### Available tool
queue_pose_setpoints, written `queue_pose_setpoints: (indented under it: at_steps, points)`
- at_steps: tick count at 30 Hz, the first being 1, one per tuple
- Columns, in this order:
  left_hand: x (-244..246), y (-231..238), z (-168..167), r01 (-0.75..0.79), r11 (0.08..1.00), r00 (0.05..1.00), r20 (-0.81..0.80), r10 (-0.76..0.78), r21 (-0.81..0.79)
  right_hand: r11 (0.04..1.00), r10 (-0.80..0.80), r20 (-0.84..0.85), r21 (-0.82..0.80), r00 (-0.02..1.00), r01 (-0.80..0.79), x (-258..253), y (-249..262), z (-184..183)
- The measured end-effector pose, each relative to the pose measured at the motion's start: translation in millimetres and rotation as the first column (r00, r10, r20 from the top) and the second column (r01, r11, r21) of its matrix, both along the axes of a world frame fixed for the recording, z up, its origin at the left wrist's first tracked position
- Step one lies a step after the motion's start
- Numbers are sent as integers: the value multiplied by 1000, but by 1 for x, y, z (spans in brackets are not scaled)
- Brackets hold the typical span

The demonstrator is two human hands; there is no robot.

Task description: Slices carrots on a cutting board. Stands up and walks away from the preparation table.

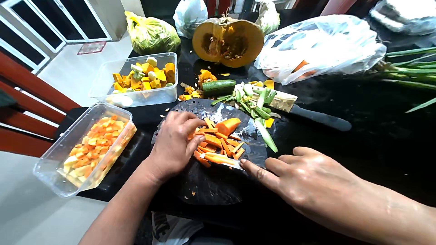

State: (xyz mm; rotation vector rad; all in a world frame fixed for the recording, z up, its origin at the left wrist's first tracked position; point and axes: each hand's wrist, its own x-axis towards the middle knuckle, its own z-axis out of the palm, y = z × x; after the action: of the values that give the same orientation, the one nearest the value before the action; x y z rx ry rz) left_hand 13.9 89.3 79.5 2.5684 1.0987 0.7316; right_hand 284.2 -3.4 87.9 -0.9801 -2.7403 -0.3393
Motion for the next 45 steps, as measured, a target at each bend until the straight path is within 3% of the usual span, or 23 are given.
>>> queue_pose_setpoints:
  at_steps: [4,6,10,14,20,24,28,32,35,38,45]
  points:
    - [8,-13,8,307,942,952,45,-304,-133,999,14,30,29,999,-15,-7,5,11]
    - [10,-19,4,392,907,920,78,-385,-152,999,28,33,39,999,-29,-8,7,17]
    - [2,-21,-10,353,929,917,237,-321,-111,999,34,25,-18,999,-34,5,8,24]
    - [-8,-17,-16,265,959,937,261,-231,-103,989,-18,-96,-149,995,3,41,7,26]
    - [15,-5,-6,183,983,983,-10,-183,31,904,-121,-409,-421,904,-69,63,3,18]
    - [33,7,-3,178,984,949,-266,-172,0,807,-69,-394,-562,916,-181,41,-9,8]
    - [41,8,6,184,983,910,-374,-181,-27,794,12,-300,-578,954,-191,3,-21,-4]
    - [23,8,8,113,992,980,-162,-119,-49,826,53,-268,-530,962,-193,-26,-17,-14]
    - [-7,-2,8,21,998,999,31,-23,59,854,-48,-281,-510,959,-106,-34,-7,-19]
    - [-39,-25,-5,-41,988,992,121,23,152,838,-155,-279,-545,948,-23,-25,7,-19]
    - [-60,-55,-62,63,977,947,295,-124,206,875,-140,-417,-477,898,-85,-32,6,-19]
